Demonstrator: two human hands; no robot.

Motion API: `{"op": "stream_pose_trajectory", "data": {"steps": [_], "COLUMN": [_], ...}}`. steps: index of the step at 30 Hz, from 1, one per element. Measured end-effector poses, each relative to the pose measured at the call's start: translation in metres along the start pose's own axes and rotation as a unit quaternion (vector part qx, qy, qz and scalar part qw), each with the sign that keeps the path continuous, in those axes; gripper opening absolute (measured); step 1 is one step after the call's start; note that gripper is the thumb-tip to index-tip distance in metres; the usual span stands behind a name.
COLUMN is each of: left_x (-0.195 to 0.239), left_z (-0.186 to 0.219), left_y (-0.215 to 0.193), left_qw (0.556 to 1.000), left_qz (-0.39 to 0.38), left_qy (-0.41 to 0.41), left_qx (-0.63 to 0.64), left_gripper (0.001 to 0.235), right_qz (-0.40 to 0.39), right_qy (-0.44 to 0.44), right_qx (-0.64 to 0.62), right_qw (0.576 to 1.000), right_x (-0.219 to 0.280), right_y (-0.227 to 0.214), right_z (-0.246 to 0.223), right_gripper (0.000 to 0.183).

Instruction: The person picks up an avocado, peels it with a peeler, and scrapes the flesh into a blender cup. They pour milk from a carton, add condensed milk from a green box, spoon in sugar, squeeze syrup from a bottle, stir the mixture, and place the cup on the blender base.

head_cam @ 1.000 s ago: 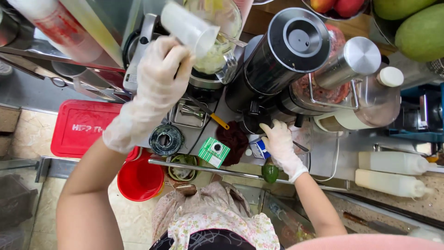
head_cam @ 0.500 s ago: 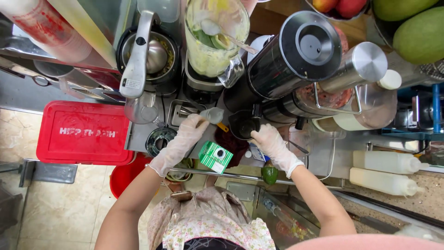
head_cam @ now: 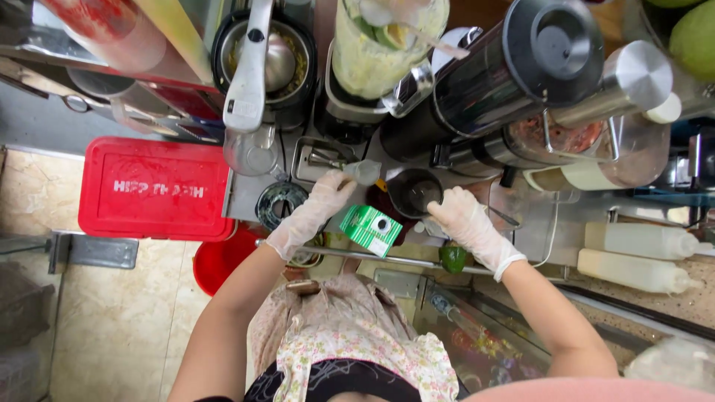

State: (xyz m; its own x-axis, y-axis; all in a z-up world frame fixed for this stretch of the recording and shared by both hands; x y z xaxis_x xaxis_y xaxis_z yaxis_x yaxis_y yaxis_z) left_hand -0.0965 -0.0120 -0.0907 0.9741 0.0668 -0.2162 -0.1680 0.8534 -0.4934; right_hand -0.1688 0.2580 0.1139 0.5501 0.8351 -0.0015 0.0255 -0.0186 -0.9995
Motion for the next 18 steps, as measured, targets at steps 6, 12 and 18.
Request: {"op": "stream_pose_trajectory", "data": {"steps": [6, 12, 18], "left_x": [0.006, 0.017, 0.023], "left_z": [0.001, 0.007, 0.013], "left_y": [0.006, 0.009, 0.009], "left_qw": [1.0, 0.998, 0.997], "left_qz": [0.0, 0.034, 0.038], "left_qy": [0.004, -0.008, -0.029], "left_qx": [0.018, 0.049, 0.058], "left_gripper": [0.022, 0.02, 0.02], "right_qz": [-0.038, -0.147, -0.207], "right_qy": [0.001, -0.002, -0.028], "right_qx": [0.015, 0.093, 0.172], "right_qw": [0.999, 0.985, 0.963], "right_x": [-0.037, -0.074, -0.098], "right_y": [-0.032, -0.043, -0.055], "right_z": [-0.036, -0.053, -0.071], "right_gripper": [0.029, 0.029, 0.031]}}
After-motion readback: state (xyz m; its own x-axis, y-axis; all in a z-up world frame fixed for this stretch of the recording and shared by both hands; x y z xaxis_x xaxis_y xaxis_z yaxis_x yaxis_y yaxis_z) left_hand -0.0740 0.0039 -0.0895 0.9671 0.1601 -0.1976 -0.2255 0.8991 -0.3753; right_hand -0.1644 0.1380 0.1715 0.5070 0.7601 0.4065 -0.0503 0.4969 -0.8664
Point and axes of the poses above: each hand's wrist, its own x-axis away from the middle knuckle, its own y-axis out of the palm, z = x × y, the point moved 3 cm from there along -x, towards the middle knuckle, and after that the axes turned 11 degrees about y, right-handed, at the moved point
